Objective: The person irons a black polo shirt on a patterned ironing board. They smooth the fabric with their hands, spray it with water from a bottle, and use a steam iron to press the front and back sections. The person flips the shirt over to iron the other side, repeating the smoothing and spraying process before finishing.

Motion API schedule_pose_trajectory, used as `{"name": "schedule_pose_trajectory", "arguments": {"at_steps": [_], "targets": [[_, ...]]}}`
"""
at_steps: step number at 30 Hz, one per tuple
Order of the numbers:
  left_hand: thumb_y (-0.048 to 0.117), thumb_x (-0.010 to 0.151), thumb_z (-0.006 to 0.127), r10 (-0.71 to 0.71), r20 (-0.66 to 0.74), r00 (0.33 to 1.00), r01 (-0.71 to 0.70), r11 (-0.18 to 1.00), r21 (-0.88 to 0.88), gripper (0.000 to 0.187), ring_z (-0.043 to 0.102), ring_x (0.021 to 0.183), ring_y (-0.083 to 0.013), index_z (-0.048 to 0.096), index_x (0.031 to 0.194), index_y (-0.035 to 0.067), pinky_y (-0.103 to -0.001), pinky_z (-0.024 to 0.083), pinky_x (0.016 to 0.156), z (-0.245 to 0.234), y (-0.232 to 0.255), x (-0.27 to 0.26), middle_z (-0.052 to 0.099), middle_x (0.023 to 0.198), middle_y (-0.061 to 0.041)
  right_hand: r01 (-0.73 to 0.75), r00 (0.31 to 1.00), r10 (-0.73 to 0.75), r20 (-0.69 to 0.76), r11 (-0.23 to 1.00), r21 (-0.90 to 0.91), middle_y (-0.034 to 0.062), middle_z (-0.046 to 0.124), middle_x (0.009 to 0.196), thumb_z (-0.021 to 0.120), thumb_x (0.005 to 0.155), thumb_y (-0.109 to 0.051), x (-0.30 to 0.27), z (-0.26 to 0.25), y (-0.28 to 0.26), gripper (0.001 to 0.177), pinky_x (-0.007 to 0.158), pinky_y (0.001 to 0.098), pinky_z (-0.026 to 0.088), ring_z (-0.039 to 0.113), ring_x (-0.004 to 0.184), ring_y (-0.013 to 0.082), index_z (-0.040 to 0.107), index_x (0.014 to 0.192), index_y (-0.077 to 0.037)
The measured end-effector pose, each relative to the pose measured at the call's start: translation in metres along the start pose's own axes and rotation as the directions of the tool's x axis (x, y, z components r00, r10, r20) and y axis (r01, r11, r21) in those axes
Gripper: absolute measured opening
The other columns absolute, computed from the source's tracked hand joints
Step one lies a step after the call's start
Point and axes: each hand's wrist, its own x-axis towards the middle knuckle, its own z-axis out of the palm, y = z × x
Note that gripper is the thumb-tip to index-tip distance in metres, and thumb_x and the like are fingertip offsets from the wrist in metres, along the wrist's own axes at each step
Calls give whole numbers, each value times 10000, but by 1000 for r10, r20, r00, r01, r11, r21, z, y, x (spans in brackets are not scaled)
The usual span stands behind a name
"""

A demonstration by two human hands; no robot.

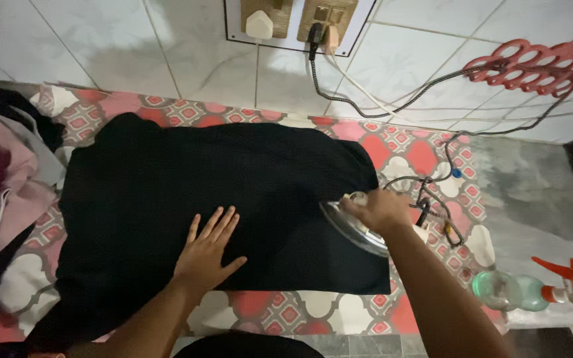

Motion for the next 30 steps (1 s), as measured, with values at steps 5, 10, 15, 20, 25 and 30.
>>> {"name": "schedule_pose_trajectory", "arguments": {"at_steps": [5, 10, 15, 20, 25, 30], "targets": [[741, 920, 441, 20, -65, 998, -24, 998, -54, 956, -24, 1561, -161, 71, 1624, 211, -501, -29, 1266, 10, -4, 3, -9, 1707, 48, 26, 995, -29, 98, 999, 25, 236, 752, 891, 543, 773, -809, -38, 11, 11, 828, 826, 504, 577, 743, 894, 398, 783, 905, -28], [742, 917, 428, 59, -195, 979, -66, 997, -30, 949, -1, 1557, -173, 115, 1611, 176, -513, -10, 1258, 18, -6, 3, 32, 1704, 32, 98, 994, -98, 51, 995, -3, 250, 744, 866, 570, 763, -790, -81, 14, 22, 824, 808, 504, 577, 738, 865, 392, 755, 822, 11], [748, 924, 420, 27, -100, 995, -28, 1000, -10, 947, -16, 1564, -165, 96, 1618, 191, -516, -20, 1264, 17, -3, 5, 23, 1707, 35, 245, 970, -245, 0, 970, 1, 209, 737, 767, 621, 716, -760, -109, 17, 24, 738, 740, 496, 592, 743, 773, 374, 753, 874, -52], [737, 940, 426, -20, -7, 1000, 20, 1000, 14, 944, -32, 1573, -165, 65, 1628, 202, -507, -24, 1268, 7, 1, 4, -9, 1716, 33, 235, 966, -232, -112, 972, 18, 164, 729, 678, 627, 732, -742, -107, 24, 23, 694, 666, 459, 615, 762, 690, 328, 748, 818, -64], [730, 916, 459, 6, -102, 995, -11, 999, -44, 954, -15, 1562, -151, 73, 1620, 214, -502, -27, 1271, 12, -2, 1, 3, 1709, 60, 93, 995, -94, -19, 994, -53, 142, 758, 737, 526, 796, -799, -79, 16, 11, 745, 701, 458, 615, 778, 745, 308, 765, 876, -98], [711, 924, 478, -64, -11, 998, 64, 998, 9, 956, -27, 1566, -152, 51, 1628, 225, -490, -34, 1274, 11, 3, 4, -20, 1715, 52, 0, 998, 0, -57, 1000, -9, 201, 765, 878, 510, 813, -804, -37, 1, -5, 766, 772, 500, 598, 763, 867, 363, 808, 944, -110]]}}
